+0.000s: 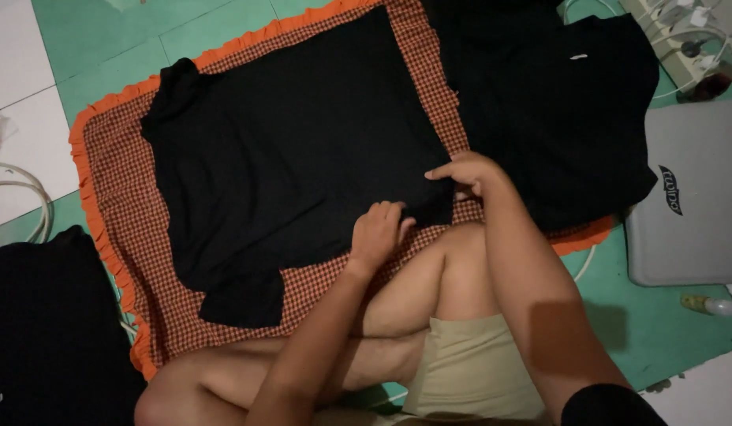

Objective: The person is smoothing and folding black t-shirts on a checkered mat on the floor.

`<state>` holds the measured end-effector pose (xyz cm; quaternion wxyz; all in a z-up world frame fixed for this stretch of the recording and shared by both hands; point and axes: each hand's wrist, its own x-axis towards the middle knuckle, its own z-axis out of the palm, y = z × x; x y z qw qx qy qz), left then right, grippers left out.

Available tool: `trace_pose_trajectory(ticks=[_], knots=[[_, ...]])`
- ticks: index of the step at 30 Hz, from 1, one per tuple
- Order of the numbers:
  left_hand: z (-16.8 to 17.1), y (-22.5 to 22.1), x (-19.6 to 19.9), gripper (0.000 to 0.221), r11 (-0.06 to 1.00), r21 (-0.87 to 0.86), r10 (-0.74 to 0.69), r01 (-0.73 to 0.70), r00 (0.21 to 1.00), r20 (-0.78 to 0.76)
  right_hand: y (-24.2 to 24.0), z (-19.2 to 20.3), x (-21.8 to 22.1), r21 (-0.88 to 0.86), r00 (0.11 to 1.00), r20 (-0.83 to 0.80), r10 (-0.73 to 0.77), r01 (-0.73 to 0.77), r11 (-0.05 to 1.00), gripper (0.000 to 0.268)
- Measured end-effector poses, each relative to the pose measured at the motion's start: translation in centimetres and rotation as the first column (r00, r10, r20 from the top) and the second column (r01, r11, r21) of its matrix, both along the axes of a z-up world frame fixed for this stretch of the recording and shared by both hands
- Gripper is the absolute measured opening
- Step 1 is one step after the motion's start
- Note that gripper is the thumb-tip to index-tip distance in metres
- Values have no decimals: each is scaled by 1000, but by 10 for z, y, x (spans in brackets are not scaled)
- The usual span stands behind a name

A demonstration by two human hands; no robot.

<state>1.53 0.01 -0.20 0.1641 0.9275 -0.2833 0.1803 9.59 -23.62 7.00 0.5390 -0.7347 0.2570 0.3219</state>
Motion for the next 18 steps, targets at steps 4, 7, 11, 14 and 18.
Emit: trace_pose_trajectory(ticks=[4,7,11,14,18], knots=[[2,5,-8,77,988,151,-27,37,997,-72,-23,-40,7,-10,1000,-17,-5,5,1000,79],[10,3,-12,74,998,47,-41,45,994,-98,-32,-57,8,-37,995,97,-37,41,998,72],[9,-3,-12,8,998,-21,-61,66,981,187,-25,-44,4,-200,989,129,74,-48,979,68],[9,-8,-16,7,993,-68,-87,99,982,168,-22,-41,1,-302,987,111,119,-81,950,61],[3,-11,-19,16,989,-112,-109,95,987,-122,-27,-61,9,-473,967,20,252,-213,855,54]])
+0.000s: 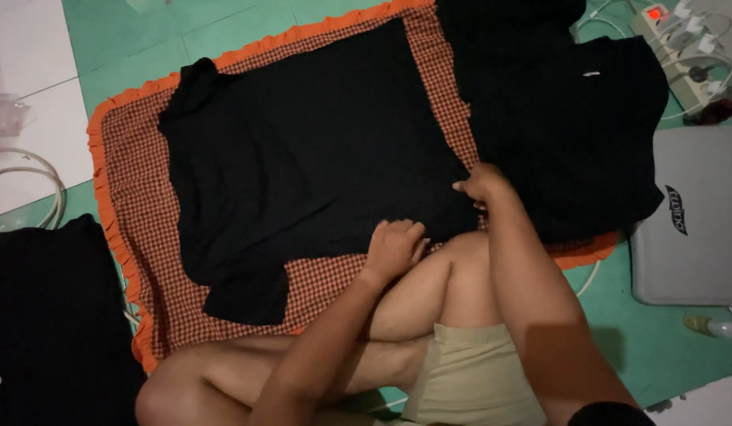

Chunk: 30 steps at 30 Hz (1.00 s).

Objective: The person is smoothing and folding black t-shirts on a checkered mat on the floor.

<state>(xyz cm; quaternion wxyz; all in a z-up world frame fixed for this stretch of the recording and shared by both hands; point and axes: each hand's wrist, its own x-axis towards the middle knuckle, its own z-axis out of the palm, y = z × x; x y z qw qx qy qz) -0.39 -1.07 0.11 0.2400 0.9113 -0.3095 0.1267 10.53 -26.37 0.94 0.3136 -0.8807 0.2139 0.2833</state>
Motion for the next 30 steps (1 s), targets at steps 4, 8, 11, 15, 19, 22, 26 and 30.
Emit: trace_pose_trajectory(ticks=[4,8,11,15,19,22,26,30], knots=[[15,26,19,31,993,-88,-105,78,923,-371,-11,-47,23,-236,979,-98,181,-200,951,48],[34,69,47,27,994,-19,85,-104,898,-431,37,22,20,-347,975,39,220,-193,918,38],[39,115,56,37,934,358,182,-24,891,-415,78,44,10,-342,867,140,478,-410,845,38],[23,205,45,31,665,746,238,41,935,-264,135,72,-13,-364,605,138,784,-706,608,41],[45,284,29,46,596,802,386,19,870,-307,191,93,-33,-323,445,179,877,-816,480,41],[57,312,10,64,584,812,496,-2,793,-354,227,57,-44,-450,161,265,951,-851,270,50],[64,310,-2,62,685,724,530,-87,741,-413,274,26,-62,-458,68,320,945,-862,218,53],[-12,322,7,27,644,753,497,-130,820,-283,294,2,-80,-492,87,381,920,-824,282,44]])
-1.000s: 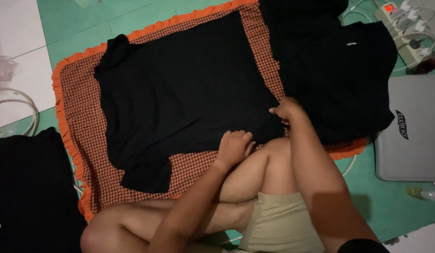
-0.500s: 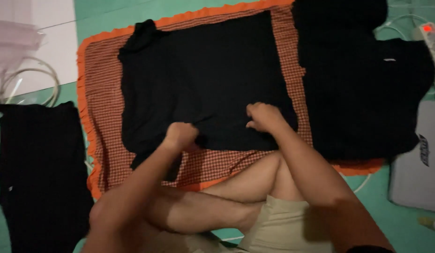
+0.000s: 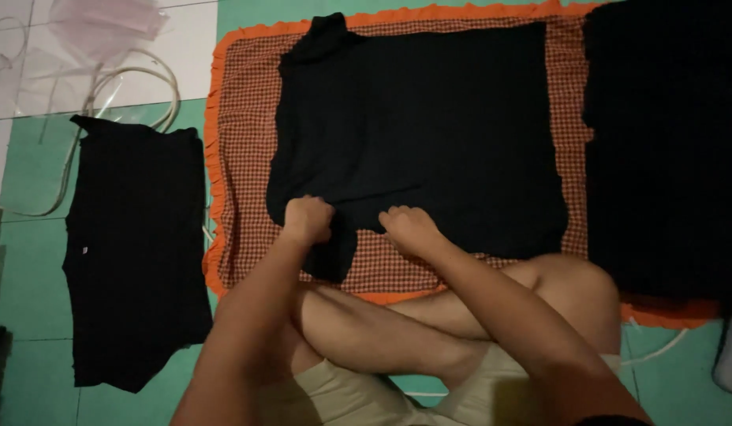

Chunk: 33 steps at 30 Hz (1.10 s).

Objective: The person is smoothing and folding black t-shirts on a checkered mat on the floor.

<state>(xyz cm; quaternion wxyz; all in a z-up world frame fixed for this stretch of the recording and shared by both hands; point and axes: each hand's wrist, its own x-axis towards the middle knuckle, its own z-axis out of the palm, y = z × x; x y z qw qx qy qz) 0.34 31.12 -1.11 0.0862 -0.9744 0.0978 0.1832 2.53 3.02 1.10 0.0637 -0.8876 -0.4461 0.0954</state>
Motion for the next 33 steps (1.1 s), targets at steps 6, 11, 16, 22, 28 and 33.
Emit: trace_pose_trajectory(ticks=[6,11,16,22,28,33], knots=[[14,11,-9,34,988,86,146,-128,958,-248,-6,18,-2,-25,970,-207,127,-135,990,33],[-81,44,20,55,928,66,309,-367,657,-688,-10,24,-1,-64,928,-361,94,-125,990,33],[119,14,15,55,838,3,444,-546,679,-585,4,34,12,-223,961,-265,84,-146,964,31],[51,105,24,66,551,-302,720,-778,626,-299,62,34,58,-168,986,-158,-45,18,986,29],[55,112,15,56,434,-415,759,-800,573,-310,155,33,134,-112,999,-22,-34,31,993,29],[40,112,23,51,317,-428,827,-846,468,-313,230,17,208,5,989,143,29,-30,1000,30]])
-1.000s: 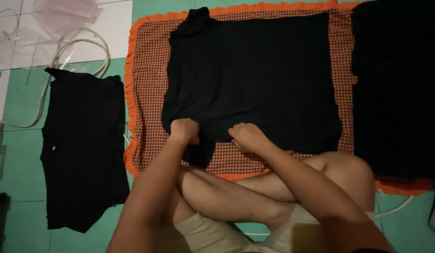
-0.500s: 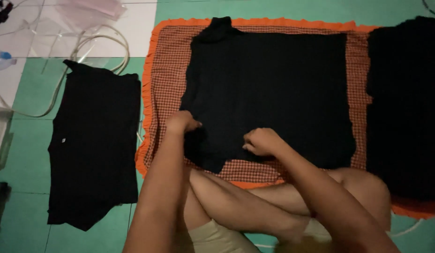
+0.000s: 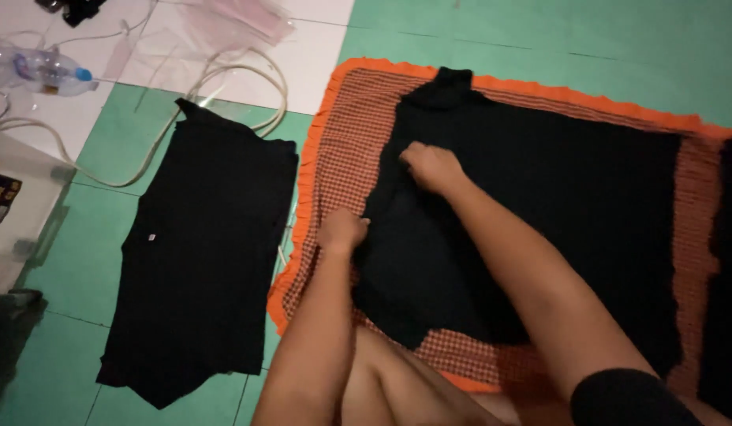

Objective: The person is smoothing and folding black t-shirts on a checkered mat on the floor.

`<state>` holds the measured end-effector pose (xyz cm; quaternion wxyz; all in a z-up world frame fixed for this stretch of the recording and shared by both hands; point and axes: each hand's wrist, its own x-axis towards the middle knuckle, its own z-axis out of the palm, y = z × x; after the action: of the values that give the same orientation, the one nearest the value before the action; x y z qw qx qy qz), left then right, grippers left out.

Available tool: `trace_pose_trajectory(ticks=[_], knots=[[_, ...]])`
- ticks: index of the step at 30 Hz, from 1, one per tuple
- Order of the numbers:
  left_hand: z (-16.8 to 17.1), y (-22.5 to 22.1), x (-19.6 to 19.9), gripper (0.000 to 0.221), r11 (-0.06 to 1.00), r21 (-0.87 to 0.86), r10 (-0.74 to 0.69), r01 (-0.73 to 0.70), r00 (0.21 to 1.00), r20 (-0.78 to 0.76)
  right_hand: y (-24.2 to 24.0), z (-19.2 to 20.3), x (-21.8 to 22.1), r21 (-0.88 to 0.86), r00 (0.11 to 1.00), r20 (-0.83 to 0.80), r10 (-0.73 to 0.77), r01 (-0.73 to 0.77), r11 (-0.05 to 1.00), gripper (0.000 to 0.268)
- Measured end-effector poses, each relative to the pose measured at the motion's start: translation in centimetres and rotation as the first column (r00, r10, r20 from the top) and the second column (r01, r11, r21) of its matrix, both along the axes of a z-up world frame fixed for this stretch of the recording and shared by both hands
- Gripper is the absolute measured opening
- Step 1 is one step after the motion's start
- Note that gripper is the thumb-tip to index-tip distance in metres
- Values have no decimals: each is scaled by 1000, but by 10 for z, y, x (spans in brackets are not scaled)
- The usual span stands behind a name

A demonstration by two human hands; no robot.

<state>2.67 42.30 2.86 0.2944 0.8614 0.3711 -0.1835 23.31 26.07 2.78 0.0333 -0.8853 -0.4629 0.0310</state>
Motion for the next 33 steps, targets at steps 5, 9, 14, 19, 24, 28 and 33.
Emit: trace_pose_trajectory(ticks=[5,9,14,19,24,28,33], knots=[[-11,-6,18,48,999,17,34,-33,999,-18,44,-11,45,44,989,46,139,-141,989,33],[-35,-9,29,47,999,32,43,-42,999,-17,48,-30,60,36,958,166,235,-244,969,30],[-23,2,25,51,997,-56,53,-54,998,-21,61,-68,98,100,971,120,207,-220,970,26],[0,16,11,46,978,-144,154,-149,988,18,86,-52,106,180,990,-17,140,-135,974,16],[-16,29,2,45,963,-148,223,-223,975,-17,118,-61,96,240,995,-63,75,-58,969,17],[-8,25,3,47,958,-147,236,-244,969,-75,120,-80,82,256,1000,-11,26,-23,966,16],[-13,21,5,50,981,-51,184,-185,982,-34,112,-86,81,337,986,117,120,-153,929,27]])
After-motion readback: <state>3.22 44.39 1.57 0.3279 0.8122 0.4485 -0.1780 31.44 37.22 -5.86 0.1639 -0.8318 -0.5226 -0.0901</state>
